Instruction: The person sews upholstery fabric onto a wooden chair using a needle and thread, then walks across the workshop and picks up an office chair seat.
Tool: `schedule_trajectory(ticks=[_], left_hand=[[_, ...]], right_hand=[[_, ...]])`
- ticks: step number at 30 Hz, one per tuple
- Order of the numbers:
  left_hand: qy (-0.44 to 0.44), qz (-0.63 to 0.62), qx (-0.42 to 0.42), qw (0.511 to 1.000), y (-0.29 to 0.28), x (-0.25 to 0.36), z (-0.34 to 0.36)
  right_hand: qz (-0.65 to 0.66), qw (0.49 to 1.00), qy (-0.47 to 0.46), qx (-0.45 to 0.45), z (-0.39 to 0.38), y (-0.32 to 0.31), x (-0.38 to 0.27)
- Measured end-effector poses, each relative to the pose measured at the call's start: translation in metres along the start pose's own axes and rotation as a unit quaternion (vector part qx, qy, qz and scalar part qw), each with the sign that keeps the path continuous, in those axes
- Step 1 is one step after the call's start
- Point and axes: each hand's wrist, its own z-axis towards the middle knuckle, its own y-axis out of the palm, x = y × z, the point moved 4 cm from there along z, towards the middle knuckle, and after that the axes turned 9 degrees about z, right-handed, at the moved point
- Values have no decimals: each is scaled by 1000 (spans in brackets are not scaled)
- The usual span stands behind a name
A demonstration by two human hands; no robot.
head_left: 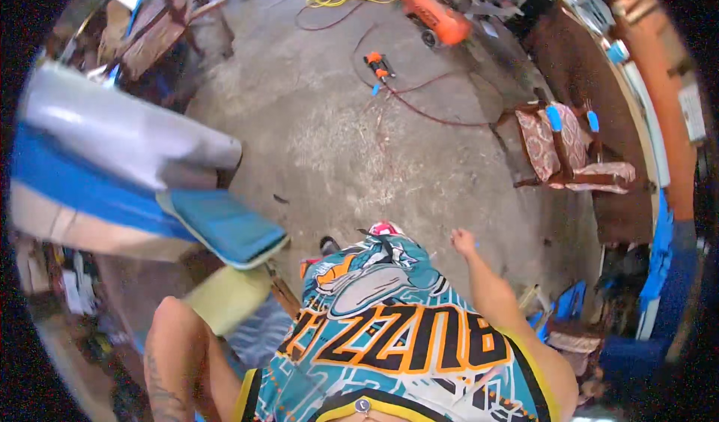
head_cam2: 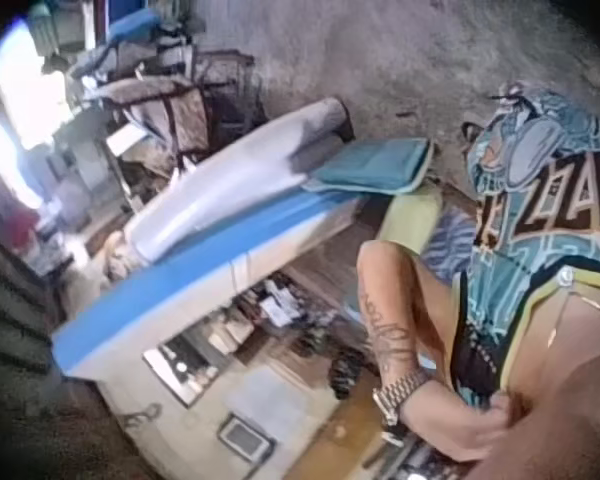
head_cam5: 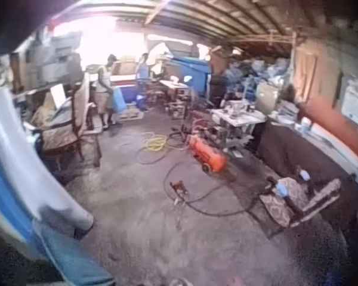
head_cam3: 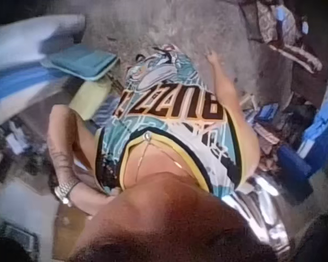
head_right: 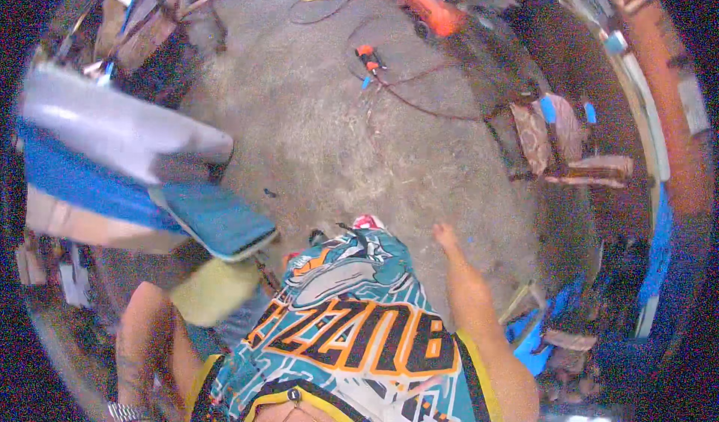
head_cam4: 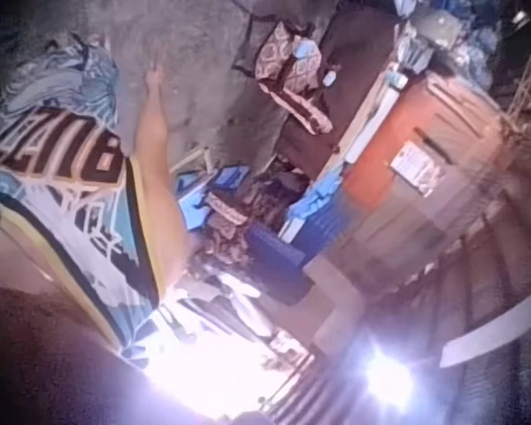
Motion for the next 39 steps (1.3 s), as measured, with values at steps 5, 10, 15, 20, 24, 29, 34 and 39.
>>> schedule_trajectory(ticks=[5,10,15,20,24,29,34,39], left_hand=[[58,21,-43,997,-88,-104,-62],[78,41,-60,994,-153,-228,-134],[83,71,-71,992,-236,-340,-174],[86,113,-70,987,-319,-436,-203],[105,155,-67,980,-383,-516,-244],[134,277,-29,951,-493,-636,-297],[192,53,32,979,-654,-795,-346],[212,-8,-24,977,-763,-955,-370]], right_hand=[[13,994,109,5,-41,11,7],[-50,975,191,-101,16,66,-72],[-52,963,253,-81,206,103,-194],[127,992,-2,25,458,58,-435],[163,986,-30,1,600,46,-594],[155,985,-26,71,701,74,-631],[40,988,135,59,676,112,-570],[20,948,279,-151,677,144,-593]])
